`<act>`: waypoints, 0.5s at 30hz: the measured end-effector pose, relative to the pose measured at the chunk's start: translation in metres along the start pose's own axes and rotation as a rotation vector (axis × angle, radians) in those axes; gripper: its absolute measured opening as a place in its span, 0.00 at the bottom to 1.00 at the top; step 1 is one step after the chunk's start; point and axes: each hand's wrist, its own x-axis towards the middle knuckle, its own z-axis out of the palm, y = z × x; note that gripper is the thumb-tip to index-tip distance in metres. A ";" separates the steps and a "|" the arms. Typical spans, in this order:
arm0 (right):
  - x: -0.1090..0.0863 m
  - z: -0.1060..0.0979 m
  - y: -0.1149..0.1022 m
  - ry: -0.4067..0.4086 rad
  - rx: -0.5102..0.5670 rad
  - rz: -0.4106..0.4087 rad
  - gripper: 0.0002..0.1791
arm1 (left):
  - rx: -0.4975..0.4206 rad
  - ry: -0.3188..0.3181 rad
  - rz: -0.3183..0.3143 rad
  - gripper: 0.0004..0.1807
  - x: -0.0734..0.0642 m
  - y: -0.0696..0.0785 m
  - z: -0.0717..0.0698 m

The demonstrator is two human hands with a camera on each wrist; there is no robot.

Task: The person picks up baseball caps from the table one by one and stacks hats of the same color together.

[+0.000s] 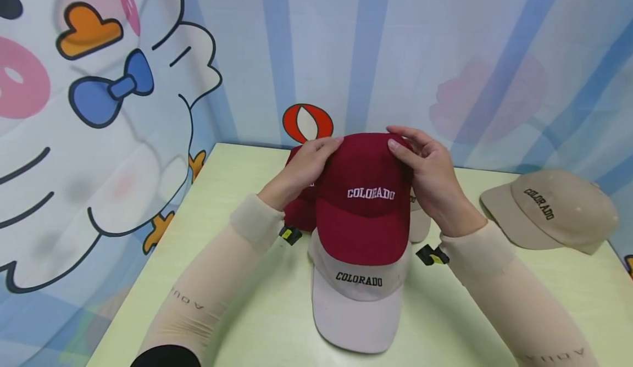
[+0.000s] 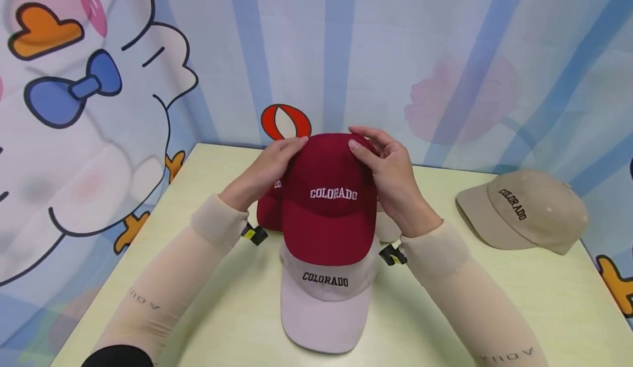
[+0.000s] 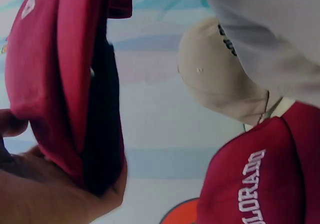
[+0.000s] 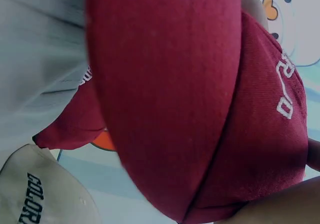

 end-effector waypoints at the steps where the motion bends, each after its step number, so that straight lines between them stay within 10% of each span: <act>1: 0.002 0.002 0.001 -0.001 -0.011 0.001 0.23 | -0.009 -0.002 0.002 0.21 0.000 -0.002 -0.002; 15: 0.030 0.027 0.007 -0.105 -0.124 0.063 0.24 | -0.365 0.021 0.043 0.15 0.008 -0.017 -0.041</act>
